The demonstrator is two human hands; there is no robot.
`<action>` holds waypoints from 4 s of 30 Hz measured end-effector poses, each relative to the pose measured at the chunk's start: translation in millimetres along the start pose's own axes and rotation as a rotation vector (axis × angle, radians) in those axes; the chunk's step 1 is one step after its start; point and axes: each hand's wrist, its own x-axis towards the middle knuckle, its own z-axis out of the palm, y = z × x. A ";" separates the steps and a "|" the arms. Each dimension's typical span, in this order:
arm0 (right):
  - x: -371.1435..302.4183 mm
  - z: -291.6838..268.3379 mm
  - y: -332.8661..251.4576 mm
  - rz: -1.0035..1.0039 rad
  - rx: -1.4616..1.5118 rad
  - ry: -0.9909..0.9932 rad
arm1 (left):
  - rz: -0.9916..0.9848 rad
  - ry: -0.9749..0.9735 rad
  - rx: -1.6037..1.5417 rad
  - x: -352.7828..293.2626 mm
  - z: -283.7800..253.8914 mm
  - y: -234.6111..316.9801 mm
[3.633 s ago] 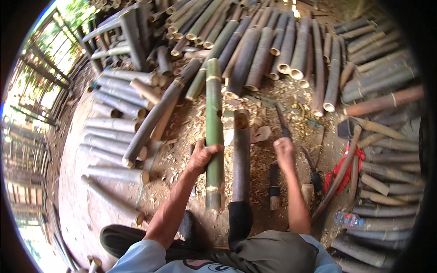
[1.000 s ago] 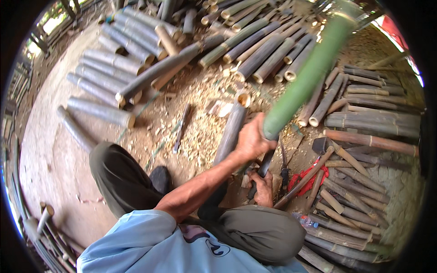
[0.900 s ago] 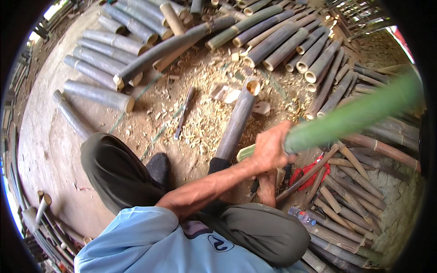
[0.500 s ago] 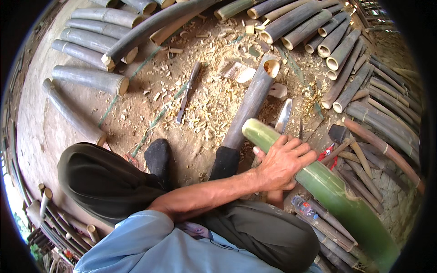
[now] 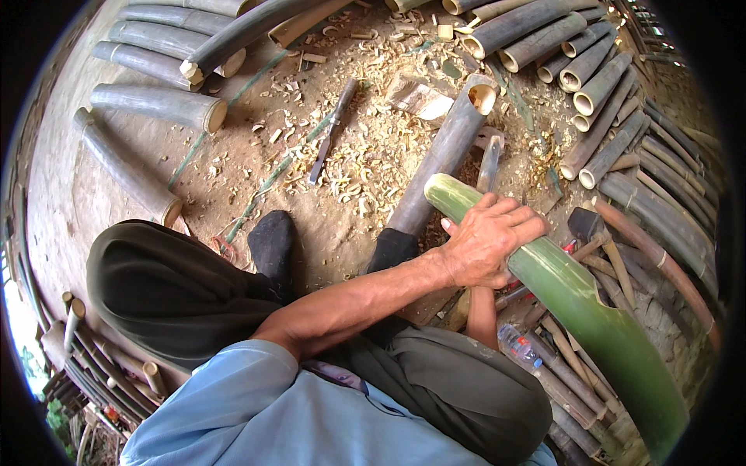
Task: The person carves holes into a bamboo pole using a knife and a piece of wood as a mallet, then uses a smaller tool to refine the edges of the carved holes.
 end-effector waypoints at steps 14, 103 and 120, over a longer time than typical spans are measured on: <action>8.7 -15.5 23.7 -0.158 -0.372 -0.097 | 0.013 0.100 -0.044 2.8 -4.3 -4.3; -21.5 102.9 56.2 0.608 -0.292 0.602 | -0.390 0.118 0.406 34.3 -130.6 -207.9; -171.1 131.7 109.4 0.805 0.724 0.601 | -0.228 -0.898 0.630 89.3 -160.5 -172.4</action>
